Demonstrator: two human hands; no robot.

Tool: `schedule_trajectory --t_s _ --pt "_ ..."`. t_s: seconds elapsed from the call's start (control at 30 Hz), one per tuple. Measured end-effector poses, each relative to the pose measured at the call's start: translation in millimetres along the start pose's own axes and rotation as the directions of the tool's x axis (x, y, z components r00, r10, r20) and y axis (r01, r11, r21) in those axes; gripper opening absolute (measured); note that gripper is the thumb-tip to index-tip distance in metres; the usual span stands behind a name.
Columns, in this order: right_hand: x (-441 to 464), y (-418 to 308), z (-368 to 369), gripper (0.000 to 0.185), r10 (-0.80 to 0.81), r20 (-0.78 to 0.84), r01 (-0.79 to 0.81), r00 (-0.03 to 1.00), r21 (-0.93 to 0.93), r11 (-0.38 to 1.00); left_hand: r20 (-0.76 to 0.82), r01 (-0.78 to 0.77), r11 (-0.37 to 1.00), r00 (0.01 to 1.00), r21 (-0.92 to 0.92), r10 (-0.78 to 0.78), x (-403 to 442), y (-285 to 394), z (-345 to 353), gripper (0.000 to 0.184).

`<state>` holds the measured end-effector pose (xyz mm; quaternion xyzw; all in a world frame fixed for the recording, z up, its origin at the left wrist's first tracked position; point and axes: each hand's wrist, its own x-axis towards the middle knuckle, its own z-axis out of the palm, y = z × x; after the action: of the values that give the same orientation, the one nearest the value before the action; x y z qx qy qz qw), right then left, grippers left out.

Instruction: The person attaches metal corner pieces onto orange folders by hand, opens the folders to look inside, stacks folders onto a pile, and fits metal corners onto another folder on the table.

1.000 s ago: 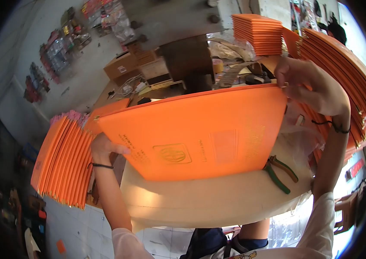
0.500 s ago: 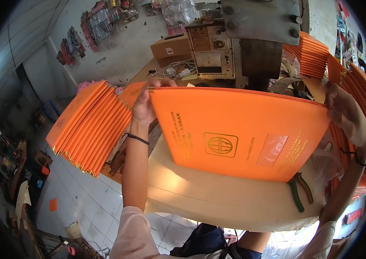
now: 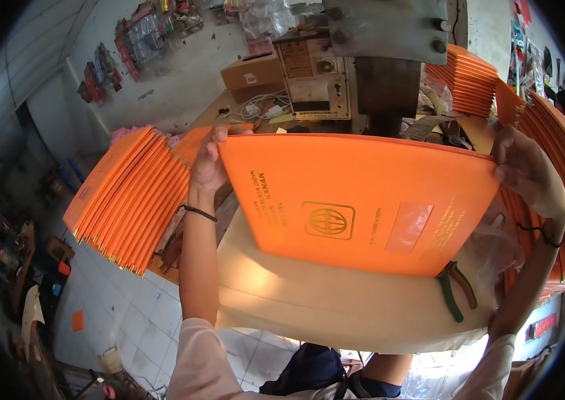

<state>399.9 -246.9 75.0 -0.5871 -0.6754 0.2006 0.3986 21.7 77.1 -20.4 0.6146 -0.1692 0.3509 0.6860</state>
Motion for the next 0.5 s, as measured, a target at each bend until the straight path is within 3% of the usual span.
schedule_trajectory --t_s 0.1,0.23,0.5 --pt "1.2 7.0 -2.6 0.026 -0.032 -0.009 0.031 0.999 -0.034 0.999 -0.063 -0.100 0.995 0.993 0.016 0.100 9.5 -2.6 16.6 0.030" --pt "7.2 17.4 -5.4 0.035 -0.168 0.021 0.169 0.986 -0.108 0.980 -0.224 -0.147 0.946 0.950 0.290 0.216 19.7 3.1 37.1 0.049" --pt "31.0 23.7 17.1 0.047 -0.500 -0.049 0.485 0.864 -0.184 0.855 -0.246 -0.156 0.853 0.918 0.498 0.311 25.4 6.9 49.4 0.046"
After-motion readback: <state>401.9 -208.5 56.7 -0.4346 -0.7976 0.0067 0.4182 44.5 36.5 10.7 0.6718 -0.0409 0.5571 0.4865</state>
